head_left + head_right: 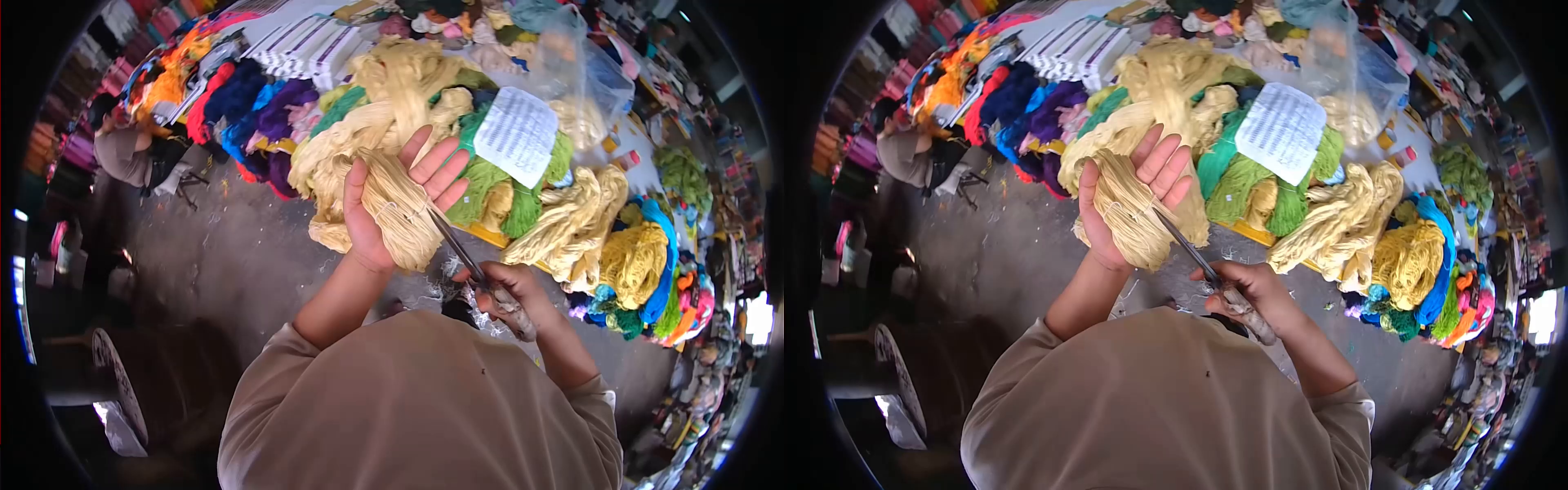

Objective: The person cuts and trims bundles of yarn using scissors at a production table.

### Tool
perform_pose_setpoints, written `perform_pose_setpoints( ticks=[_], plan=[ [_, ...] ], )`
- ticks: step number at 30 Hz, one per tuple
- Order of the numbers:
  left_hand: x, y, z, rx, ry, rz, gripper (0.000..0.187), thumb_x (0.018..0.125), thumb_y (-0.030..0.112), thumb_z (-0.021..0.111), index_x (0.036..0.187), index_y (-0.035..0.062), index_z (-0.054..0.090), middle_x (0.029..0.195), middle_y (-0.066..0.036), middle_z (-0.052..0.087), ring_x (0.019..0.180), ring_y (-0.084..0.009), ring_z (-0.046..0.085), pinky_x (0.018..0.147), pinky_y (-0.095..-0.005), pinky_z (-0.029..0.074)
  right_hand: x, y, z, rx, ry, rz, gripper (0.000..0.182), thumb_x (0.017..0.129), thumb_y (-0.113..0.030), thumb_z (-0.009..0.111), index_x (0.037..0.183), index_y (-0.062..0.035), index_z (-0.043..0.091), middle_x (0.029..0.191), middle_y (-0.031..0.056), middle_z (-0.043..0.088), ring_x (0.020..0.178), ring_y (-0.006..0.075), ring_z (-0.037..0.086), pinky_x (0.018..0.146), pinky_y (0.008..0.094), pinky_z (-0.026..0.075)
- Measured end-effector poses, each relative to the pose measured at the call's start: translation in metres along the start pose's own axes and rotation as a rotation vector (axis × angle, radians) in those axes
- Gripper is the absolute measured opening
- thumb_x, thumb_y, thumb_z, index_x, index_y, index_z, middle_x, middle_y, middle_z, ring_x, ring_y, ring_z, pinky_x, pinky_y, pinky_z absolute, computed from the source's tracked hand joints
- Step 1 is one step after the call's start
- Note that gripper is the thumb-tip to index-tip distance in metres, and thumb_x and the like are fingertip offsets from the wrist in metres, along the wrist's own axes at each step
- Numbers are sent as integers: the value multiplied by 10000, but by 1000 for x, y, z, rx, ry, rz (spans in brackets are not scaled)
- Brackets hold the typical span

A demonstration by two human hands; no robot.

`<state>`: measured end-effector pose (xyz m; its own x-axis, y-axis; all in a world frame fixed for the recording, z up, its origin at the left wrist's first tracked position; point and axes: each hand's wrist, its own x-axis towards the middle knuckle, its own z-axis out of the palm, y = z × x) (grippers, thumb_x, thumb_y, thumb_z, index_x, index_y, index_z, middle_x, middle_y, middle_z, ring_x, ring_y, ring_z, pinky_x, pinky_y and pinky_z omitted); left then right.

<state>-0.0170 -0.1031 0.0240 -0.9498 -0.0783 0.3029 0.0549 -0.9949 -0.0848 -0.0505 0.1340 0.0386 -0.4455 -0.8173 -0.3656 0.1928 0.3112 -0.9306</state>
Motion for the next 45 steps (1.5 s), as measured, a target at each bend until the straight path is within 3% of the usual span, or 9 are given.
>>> perform_pose_setpoints(
  ticks=[9,15,18,25,27,31,37,41,45],
  plan=[
    [-28,17,5,205,3,23,791,970,537,456,1542,35,240,1573,-236,289,1473,-385,252,1198,-553,204,23,-21,29,-197,-21,-24,378,825,49,715,1186,-43,649,691,-32,597,575,14,517,545,173,442],
    [-25,-9,-15,392,223,57,664,990,477,452,1500,67,338,1557,-200,336,1436,-345,325,1170,-516,286,48,-19,29,-256,269,-735,569,739,85,733,1264,-82,589,973,44,662,902,138,636,746,305,531],
    [-23,-26,-30,357,323,-23,589,1001,411,486,1449,35,415,1497,-199,429,1385,-337,401,1161,-489,299,54,-39,4,-926,157,-882,565,675,54,679,1215,-95,611,935,71,655,848,277,632,770,383,500],
    [-4,-23,-44,379,469,155,498,1005,409,503,1325,28,478,1436,-211,490,1342,-333,457,1134,-454,347,0,33,-43,6,301,-260,464,811,104,651,1244,-41,570,868,34,615,678,102,526,618,251,455],
    [5,-39,-50,392,497,76,484,1004,414,511,1305,36,511,1394,-200,534,1330,-333,472,1120,-469,369,19,-1,-44,-844,253,-831,495,765,83,667,1228,-80,602,857,37,614,741,168,557,678,316,457],
    [11,-47,-52,411,480,44,513,1010,452,494,1277,17,538,1378,-205,546,1313,-340,489,1106,-483,390,43,-2,-49,-1028,209,-770,592,595,11,705,1169,-103,619,855,83,618,770,293,597,735,388,470],
    [14,0,-46,550,443,377,577,1014,453,494,1377,14,401,1369,-189,548,1296,-289,501,1129,-405,348,-41,83,-87,-215,261,-127,206,954,-35,511,1145,-22,587,738,-39,526,605,85,527,561,234,443],
    [8,-25,-42,1463,219,170,662,1000,389,546,1479,-22,347,1460,-179,482,1360,-268,453,1156,-366,287,-46,121,-120,-854,428,34,313,961,-111,577,1260,-20,557,859,91,671,695,112,601,652,237,495],
    [18,-55,-30,2286,-225,318,798,905,496,622,1485,4,381,1574,-237,284,1471,-361,258,1176,-462,217,1,53,-86,-387,360,-527,869,788,63,721,1520,-58,269,1435,123,459,1339,240,427,1099,396,363]
  ],
)
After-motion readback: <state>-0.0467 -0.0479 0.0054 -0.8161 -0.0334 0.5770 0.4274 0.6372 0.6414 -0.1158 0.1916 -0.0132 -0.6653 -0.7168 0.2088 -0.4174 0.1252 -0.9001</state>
